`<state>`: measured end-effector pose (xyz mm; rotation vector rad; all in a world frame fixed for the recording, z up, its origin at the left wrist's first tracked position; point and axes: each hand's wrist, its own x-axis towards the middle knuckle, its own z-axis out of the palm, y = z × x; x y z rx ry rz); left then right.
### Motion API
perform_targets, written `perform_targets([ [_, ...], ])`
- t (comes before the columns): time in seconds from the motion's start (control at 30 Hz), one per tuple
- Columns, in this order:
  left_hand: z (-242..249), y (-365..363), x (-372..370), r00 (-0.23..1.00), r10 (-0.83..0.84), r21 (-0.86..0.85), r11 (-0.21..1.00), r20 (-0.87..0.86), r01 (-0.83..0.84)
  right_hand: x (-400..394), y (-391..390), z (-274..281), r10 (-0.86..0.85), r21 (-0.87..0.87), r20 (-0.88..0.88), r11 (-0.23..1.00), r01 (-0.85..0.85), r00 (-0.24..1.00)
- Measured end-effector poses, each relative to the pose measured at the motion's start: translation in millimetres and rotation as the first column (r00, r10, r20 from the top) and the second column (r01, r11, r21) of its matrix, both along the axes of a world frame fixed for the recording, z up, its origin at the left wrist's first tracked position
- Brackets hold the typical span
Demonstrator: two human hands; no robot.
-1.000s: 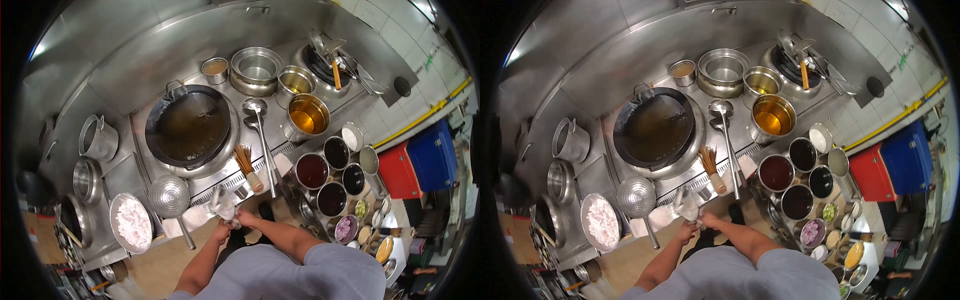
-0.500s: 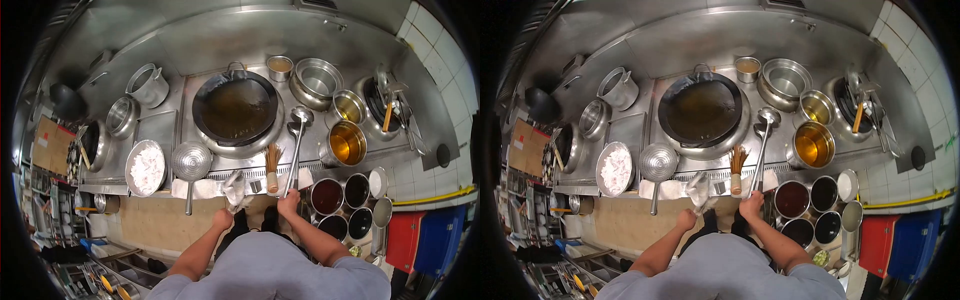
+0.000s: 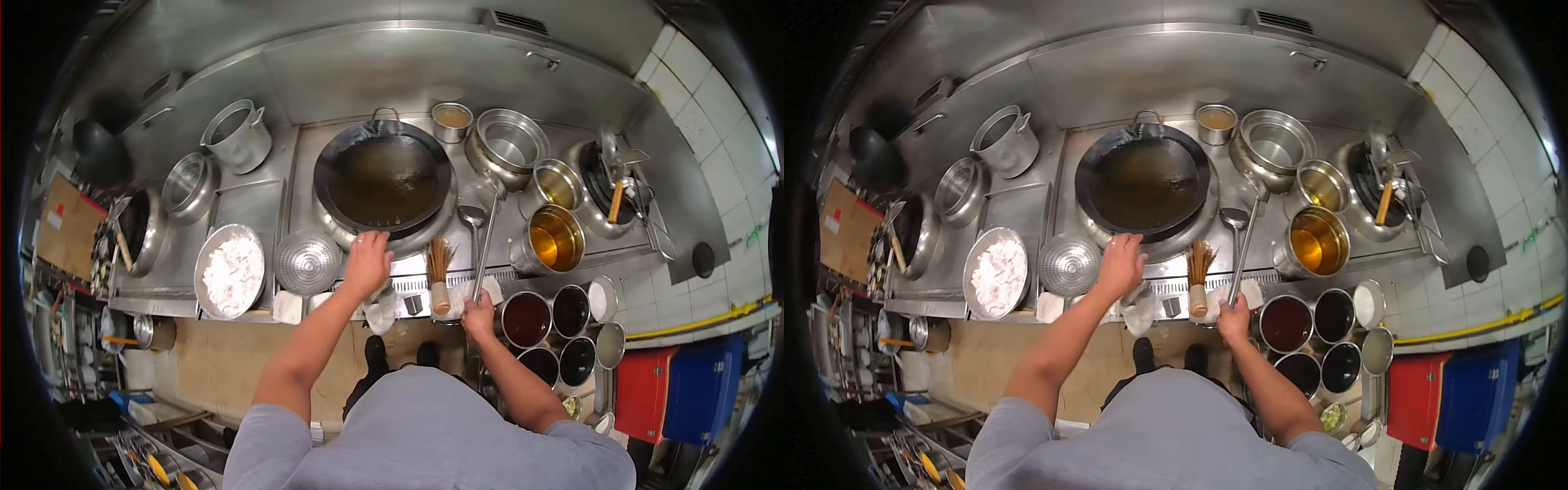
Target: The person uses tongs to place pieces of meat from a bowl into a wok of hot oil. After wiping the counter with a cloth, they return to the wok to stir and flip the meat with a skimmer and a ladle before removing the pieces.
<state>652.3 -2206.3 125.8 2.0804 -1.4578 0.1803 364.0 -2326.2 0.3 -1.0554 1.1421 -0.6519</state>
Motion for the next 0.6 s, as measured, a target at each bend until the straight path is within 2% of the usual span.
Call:
perform_targets([
  [0.03, -4, -6, 12, 1.0, -0.017, -0.007, 1.0, -0.005, 0.017, 2, 4, 13, -0.017, -0.007, -0.005, 1.0, 0.017, 1.0],
  [0.1, -12, -15, 31, 0.996, -0.036, 0.089, 0.996, 0.084, 0.029, 7, 7, 35, 0.048, -0.024, -0.016, 0.999, -0.048, 0.999],
  [0.13, -15, -18, 37, 0.995, -0.041, 0.095, 0.995, 0.095, 0.032, 7, -1, 40, 0.121, -0.027, -0.083, 0.992, -0.124, 0.989],
  [0.17, -19, -21, 40, 0.994, -0.058, 0.096, 0.994, 0.092, 0.049, 1, -16, 48, 0.104, -0.026, -0.085, 0.994, -0.107, 0.991],
  [0.23, -26, -25, 45, 0.992, -0.109, 0.171, 0.981, 0.067, 0.096, -24, -46, 68, 0.289, 0.177, 0.018, 0.941, -0.288, 0.957],
  [0.27, -31, -26, 48, 0.99, -0.125, 0.172, 0.979, 0.066, 0.112, -37, -49, 95, 0.312, 0.191, 0.174, 0.92, -0.343, 0.934],
  [0.3, -35, -28, 50, 0.99, -0.122, 0.195, 0.975, 0.065, 0.107, -40, -39, 107, 0.301, 0.186, 0.172, 0.925, -0.331, 0.938],
  [0.37, -42, -34, 51, 0.989, -0.135, 0.203, 0.972, 0.062, 0.12, -55, -9, 113, 0.296, -0.061, -0.044, 0.952, -0.299, 0.954],
  [0.4, -44, -36, 50, 0.991, -0.114, 0.197, 0.976, 0.073, 0.097, -55, 1, 115, 0.271, -0.081, 0.0, 0.96, -0.27, 0.963],
  [0.5, -51, -37, 48, 0.993, -0.083, 0.164, 0.984, 0.088, 0.068, -47, 2, 138, 0.178, -0.139, -0.015, 0.974, -0.178, 0.984],
  [0.6, -48, -38, 46, 0.994, -0.086, 0.119, 0.99, 0.063, 0.078, -19, 1, 162, 0.207, -0.17, 0.008, 0.964, -0.203, 0.978],
])
